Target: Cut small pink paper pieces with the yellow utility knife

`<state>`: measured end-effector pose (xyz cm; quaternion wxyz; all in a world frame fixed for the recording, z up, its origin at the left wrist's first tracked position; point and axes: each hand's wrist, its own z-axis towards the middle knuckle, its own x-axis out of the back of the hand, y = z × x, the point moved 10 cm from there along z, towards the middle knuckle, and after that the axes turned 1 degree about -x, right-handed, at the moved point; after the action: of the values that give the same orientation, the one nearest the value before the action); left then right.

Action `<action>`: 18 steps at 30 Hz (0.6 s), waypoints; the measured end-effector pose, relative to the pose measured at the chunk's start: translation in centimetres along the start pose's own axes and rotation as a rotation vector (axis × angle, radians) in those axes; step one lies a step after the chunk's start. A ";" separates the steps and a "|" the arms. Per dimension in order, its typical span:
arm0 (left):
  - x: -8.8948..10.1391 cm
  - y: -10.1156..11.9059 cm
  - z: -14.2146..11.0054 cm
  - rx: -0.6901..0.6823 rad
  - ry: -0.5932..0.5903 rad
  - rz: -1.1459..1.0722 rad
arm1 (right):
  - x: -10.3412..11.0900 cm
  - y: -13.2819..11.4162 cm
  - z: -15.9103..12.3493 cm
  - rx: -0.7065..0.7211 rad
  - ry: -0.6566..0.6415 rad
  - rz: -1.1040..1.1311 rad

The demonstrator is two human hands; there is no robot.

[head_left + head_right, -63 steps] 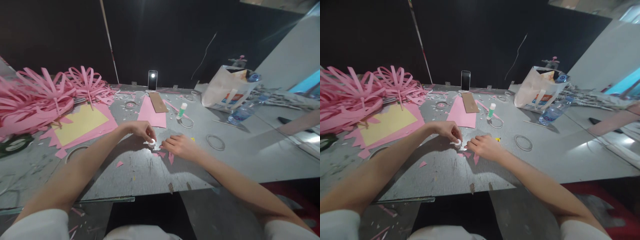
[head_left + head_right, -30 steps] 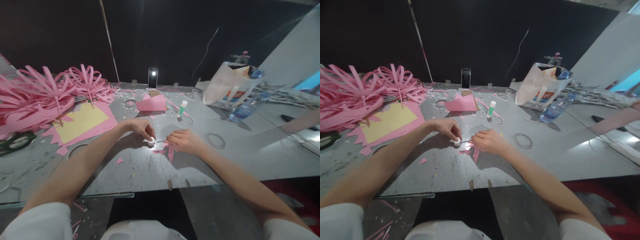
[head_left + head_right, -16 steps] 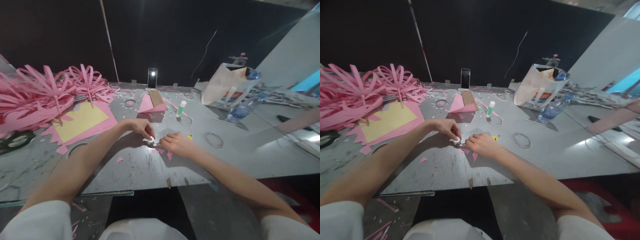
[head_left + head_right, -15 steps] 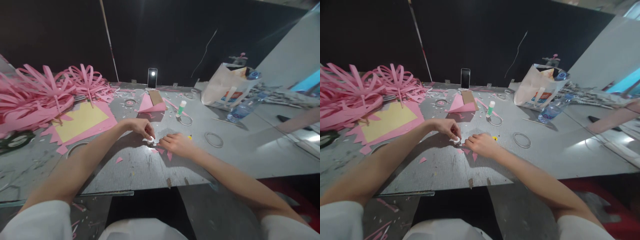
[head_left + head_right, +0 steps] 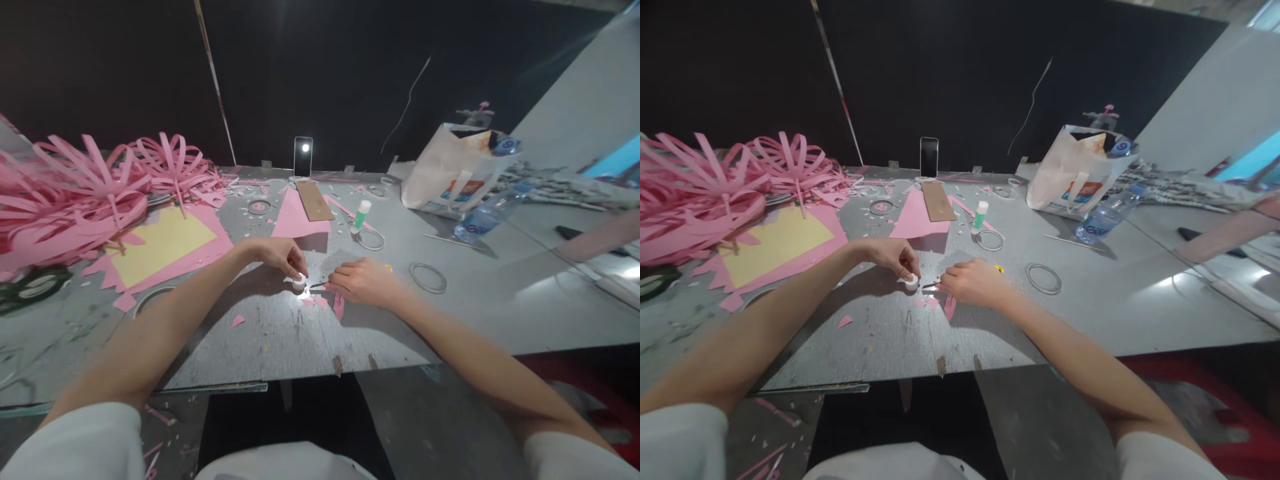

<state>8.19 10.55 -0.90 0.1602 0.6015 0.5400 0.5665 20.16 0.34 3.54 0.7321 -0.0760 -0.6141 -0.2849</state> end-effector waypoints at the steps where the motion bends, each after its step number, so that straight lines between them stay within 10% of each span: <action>1: 0.0 0.0 0.0 -0.006 0.006 -0.015 | 0.1 0.3 -0.1 -0.009 0.023 0.016; 18: 2.0 -1.6 -0.5 -0.004 0.209 -0.299 | -0.5 3.7 -0.5 -0.207 0.082 0.140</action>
<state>6.58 12.65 -1.02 0.1869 0.4522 0.6358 0.5969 22.45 3.31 3.87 0.7629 -0.1821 -0.5443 -0.2976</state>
